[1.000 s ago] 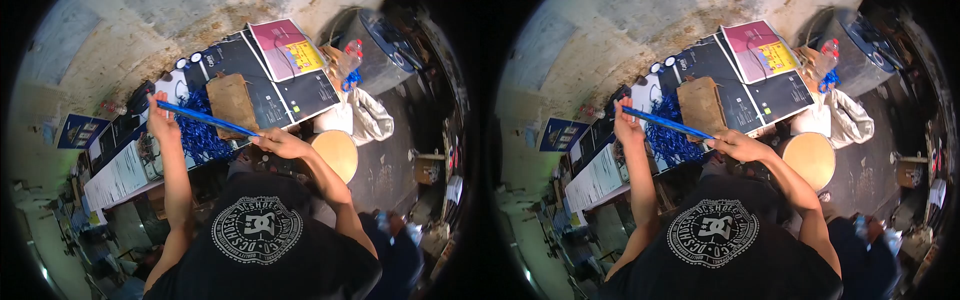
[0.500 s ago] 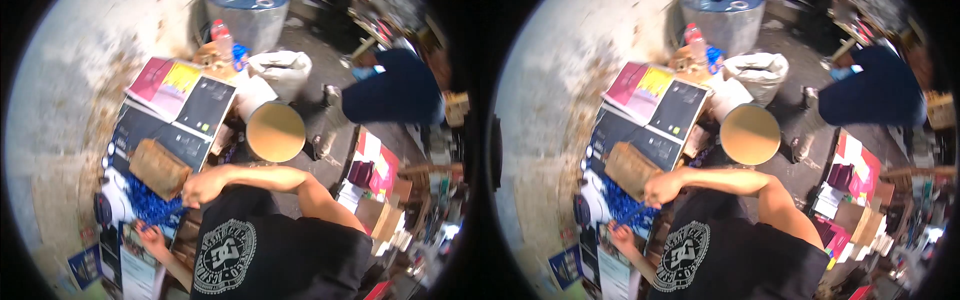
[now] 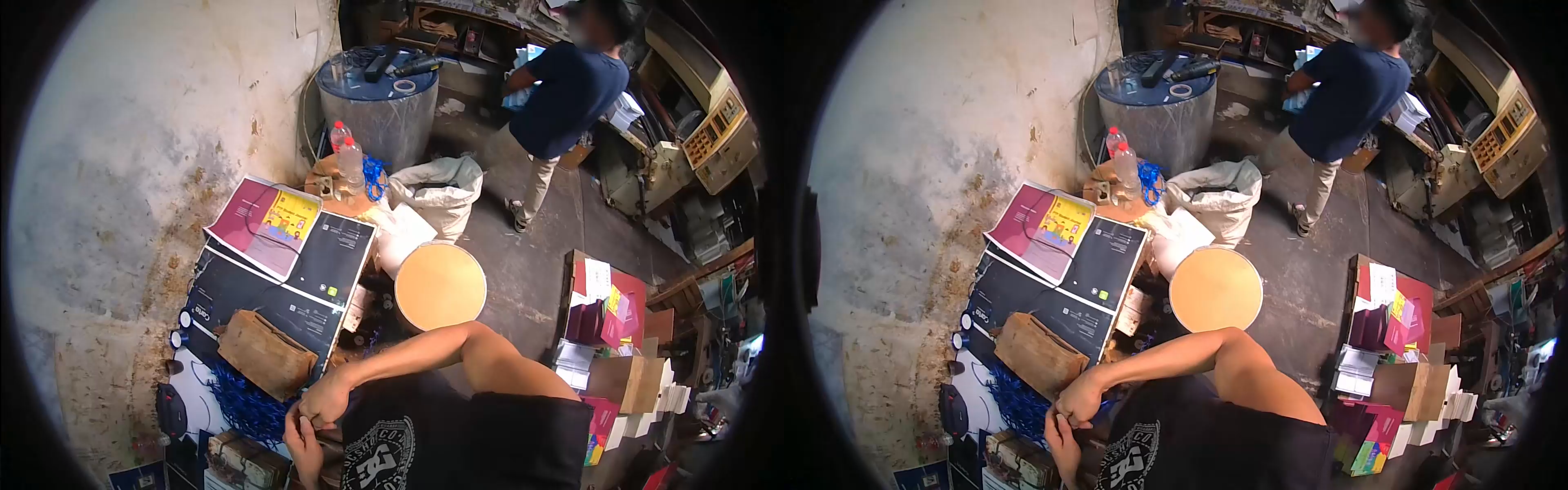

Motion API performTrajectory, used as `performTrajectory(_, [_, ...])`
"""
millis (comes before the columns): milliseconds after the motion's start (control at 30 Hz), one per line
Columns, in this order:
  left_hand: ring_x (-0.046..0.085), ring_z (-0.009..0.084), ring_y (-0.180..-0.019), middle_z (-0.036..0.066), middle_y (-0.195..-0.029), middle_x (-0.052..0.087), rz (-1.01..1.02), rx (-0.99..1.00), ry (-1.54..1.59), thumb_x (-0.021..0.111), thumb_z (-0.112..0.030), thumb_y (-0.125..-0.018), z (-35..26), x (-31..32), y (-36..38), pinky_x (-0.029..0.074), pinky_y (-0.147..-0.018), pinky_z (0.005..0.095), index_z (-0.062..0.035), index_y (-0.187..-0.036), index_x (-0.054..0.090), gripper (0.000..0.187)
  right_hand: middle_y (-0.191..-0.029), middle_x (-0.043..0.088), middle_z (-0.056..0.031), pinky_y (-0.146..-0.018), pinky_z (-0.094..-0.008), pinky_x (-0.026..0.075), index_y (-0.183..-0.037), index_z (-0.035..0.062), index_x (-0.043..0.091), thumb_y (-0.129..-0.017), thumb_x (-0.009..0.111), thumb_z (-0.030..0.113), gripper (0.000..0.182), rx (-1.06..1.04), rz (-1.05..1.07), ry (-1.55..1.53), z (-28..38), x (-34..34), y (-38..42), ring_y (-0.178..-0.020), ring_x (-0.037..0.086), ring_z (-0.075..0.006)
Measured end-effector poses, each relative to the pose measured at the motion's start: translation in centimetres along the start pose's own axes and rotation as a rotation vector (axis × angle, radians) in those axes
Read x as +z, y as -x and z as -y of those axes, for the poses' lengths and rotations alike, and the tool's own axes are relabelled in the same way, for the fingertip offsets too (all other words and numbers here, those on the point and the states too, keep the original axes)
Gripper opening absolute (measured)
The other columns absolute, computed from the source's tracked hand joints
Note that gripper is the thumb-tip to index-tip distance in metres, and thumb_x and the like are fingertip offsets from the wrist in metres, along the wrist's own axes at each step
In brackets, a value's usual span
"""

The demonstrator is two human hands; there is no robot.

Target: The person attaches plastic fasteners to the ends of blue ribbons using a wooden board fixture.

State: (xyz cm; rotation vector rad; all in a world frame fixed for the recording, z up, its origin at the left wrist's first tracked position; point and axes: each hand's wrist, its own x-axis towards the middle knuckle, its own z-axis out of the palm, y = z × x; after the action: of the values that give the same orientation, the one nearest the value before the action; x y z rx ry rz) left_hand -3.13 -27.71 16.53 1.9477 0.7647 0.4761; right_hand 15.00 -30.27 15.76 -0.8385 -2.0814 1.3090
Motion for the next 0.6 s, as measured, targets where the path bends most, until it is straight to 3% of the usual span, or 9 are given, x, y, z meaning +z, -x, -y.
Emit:
performTrajectory(100, [0.049, 0.0085, -0.061, 0.008, -0.079, 0.060, 0.211, -0.209, 0.204, 0.042, -0.019, -0.097, 2.1, -2.1, -0.5, 0.040, -0.055, 0.0236, 0.0001, -0.106, 0.053, 0.024, -0.067, 0.063, -0.0135, -0.066, -0.0409, 0.045, -0.065, 0.0037, 0.067, -0.081, 0.046, 0.017, 0.030, 0.145, 0.041, -0.044, 0.3, -1.9, -0.4, -0.068, 0.060, -0.0274])
performTrajectory(133, [0.035, 0.0022, -0.048, -0.001, -0.059, 0.050, 0.122, -0.294, 0.296, 0.047, -0.016, -0.094, 1.2, -2.0, -0.6, 0.027, -0.044, 0.0204, 0.0007, -0.090, 0.056, 0.020, -0.067, 0.063, -0.0129, -0.064, -0.0387, 0.045, -0.067, 0.0035, 0.066, -0.082, 0.046, 0.019, 0.029, 0.130, 0.050, -0.052, -0.3, -2.3, -0.7, -0.066, 0.059, -0.0255])
performTrajectory(233, [0.034, 0.0024, -0.048, -0.004, -0.054, 0.044, 0.212, -0.166, 0.077, 0.050, -0.016, -0.093, 3.2, -4.2, -1.6, 0.027, -0.044, 0.0207, 0.0005, -0.080, 0.058, 0.022, -0.066, 0.062, -0.0114, -0.062, -0.0359, 0.045, -0.069, 0.0033, 0.066, -0.083, 0.046, 0.020, 0.030, 0.217, 0.042, -0.122, -0.9, -3.7, -1.7, -0.066, 0.059, -0.0228])
performTrajectory(267, [0.034, 0.0023, -0.048, -0.004, -0.052, 0.042, 0.185, -0.205, 0.091, 0.052, -0.014, -0.091, 3.8, -4.8, -1.9, 0.025, -0.044, 0.0208, 0.0001, -0.072, 0.059, 0.025, -0.066, 0.062, -0.0102, -0.062, -0.0340, 0.044, -0.070, 0.0034, 0.066, -0.084, 0.046, 0.022, 0.030, 0.232, 0.045, -0.123, -1.2, -4.1, -2.1, -0.067, 0.058, -0.0209])
performTrajectory(433, [0.040, 0.0057, -0.050, 0.001, -0.053, 0.048, 0.256, -0.095, 0.039, 0.053, -0.016, -0.091, 3.9, -9.3, -6.9, 0.029, -0.046, 0.0243, -0.0007, -0.069, 0.061, 0.028, -0.080, 0.066, -0.0111, -0.070, -0.0339, 0.047, -0.089, 0.0013, 0.066, -0.085, 0.049, 0.019, 0.024, 0.165, -0.043, -0.164, -2.4, -7.2, -5.5, -0.074, 0.062, -0.0226])
performTrajectory(467, [0.053, 0.0097, -0.060, 0.008, -0.065, 0.060, 0.321, -0.150, 0.009, 0.055, -0.020, -0.090, 5.3, -10.6, -7.6, 0.040, -0.056, 0.0260, 0.0008, -0.076, 0.064, 0.026, -0.083, 0.066, -0.0120, -0.070, -0.0346, 0.049, -0.096, 0.0000, 0.064, -0.085, 0.052, 0.016, 0.023, 0.145, -0.068, -0.193, -3.5, -7.6, -6.2, -0.074, 0.063, -0.0235])
performTrajectory(567, [0.051, 0.0092, -0.058, 0.007, -0.062, 0.059, 0.299, -0.094, 0.127, 0.055, -0.022, -0.091, 8.1, -12.9, -11.1, 0.039, -0.054, 0.0262, -0.0001, -0.077, 0.065, 0.028, -0.077, 0.064, -0.0121, -0.068, -0.0333, 0.048, -0.097, 0.0020, 0.063, -0.093, 0.054, 0.027, 0.027, 0.329, -0.144, -0.135, -5.5, -9.7, -8.9, -0.073, 0.061, -0.0155])
performTrajectory(600, [0.047, 0.0078, -0.056, 0.005, -0.059, 0.056, 0.303, -0.090, 0.133, 0.055, -0.023, -0.091, 9.7, -13.4, -12.3, 0.037, -0.052, 0.0260, -0.0005, -0.077, 0.065, 0.029, -0.076, 0.064, -0.0114, -0.067, -0.0322, 0.047, -0.094, 0.0020, 0.064, -0.092, 0.054, 0.027, 0.027, 0.290, -0.186, -0.118, -6.8, -10.2, -9.8, -0.072, 0.058, -0.0127])
